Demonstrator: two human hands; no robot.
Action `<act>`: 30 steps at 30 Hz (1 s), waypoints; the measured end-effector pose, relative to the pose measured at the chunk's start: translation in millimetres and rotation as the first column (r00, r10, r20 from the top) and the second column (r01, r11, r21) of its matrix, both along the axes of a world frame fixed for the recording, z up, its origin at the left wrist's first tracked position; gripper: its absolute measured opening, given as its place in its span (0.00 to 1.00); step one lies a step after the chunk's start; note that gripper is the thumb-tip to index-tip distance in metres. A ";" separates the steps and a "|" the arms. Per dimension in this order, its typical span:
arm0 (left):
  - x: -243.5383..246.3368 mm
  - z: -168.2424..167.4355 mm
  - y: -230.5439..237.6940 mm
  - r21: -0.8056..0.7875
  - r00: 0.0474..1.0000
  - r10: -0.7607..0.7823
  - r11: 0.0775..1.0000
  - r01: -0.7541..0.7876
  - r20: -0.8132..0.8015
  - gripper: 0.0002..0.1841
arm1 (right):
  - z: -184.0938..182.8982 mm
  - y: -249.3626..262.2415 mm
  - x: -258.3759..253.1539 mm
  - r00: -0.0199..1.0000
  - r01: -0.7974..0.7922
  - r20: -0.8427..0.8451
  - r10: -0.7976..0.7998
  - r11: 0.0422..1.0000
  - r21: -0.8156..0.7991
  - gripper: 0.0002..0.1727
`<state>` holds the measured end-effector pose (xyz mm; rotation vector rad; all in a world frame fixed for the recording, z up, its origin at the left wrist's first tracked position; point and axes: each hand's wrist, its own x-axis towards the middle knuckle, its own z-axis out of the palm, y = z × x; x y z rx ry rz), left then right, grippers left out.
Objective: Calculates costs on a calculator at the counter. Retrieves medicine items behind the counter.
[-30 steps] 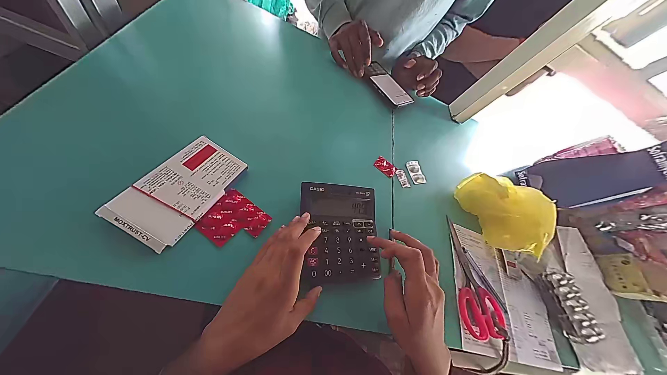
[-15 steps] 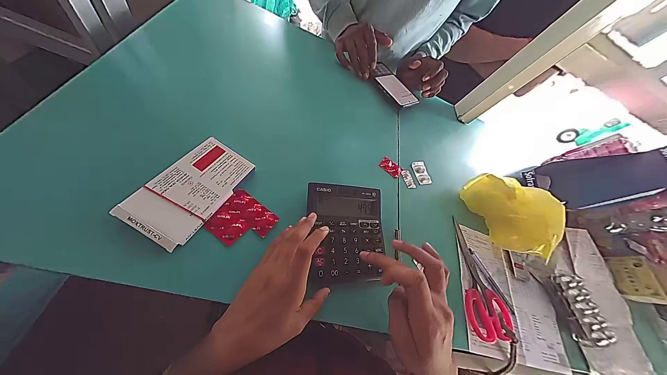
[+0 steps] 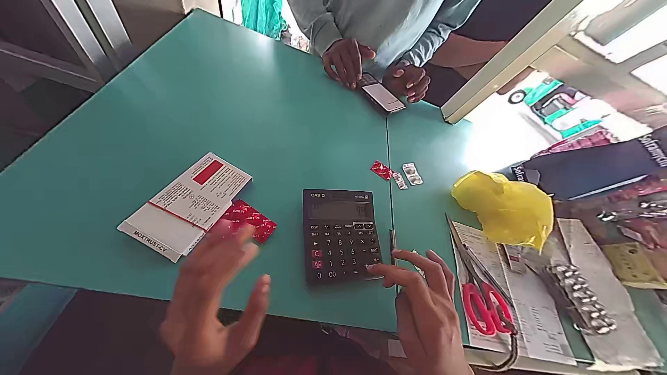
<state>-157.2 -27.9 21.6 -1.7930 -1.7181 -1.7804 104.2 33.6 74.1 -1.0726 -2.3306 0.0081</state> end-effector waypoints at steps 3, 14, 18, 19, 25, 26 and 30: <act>-35.8 7.7 -1.3 -0.210 0.971 0.166 0.957 -0.200 -0.170 0.37 | 10.9 4.8 5.8 0.998 -0.025 0.062 0.024 1.000 0.015 0.13; -51.5 0.4 17.8 -0.331 0.886 0.229 0.866 -0.375 -0.404 0.56 | 25.1 187.0 49.3 0.981 0.153 0.166 -0.096 0.913 -0.378 0.28; -52.7 -3.9 17.9 -0.302 0.893 0.239 0.881 -0.365 -0.382 0.56 | 8.7 205.0 46.5 0.982 0.154 0.178 -0.065 0.818 -0.553 0.34; -53.3 -4.8 17.4 -0.300 0.894 0.239 0.882 -0.363 -0.379 0.56 | 5.9 203.4 45.3 0.980 0.169 0.185 -0.075 0.802 -0.573 0.36; -54.1 -8.1 14.0 -0.290 0.911 0.250 0.891 -0.348 -0.328 0.58 | 14.9 197.2 52.3 0.983 0.186 0.109 -0.151 0.815 -0.549 0.32; -54.2 -8.7 13.7 -0.291 0.913 0.248 0.892 -0.346 -0.324 0.58 | 18.0 198.2 54.3 0.980 0.197 0.115 -0.161 0.812 -0.549 0.32; -54.7 -8.9 13.9 -0.298 0.922 0.230 0.897 -0.325 -0.313 0.57 | 20.5 205.0 61.6 0.980 0.191 0.151 -0.130 0.827 -0.529 0.32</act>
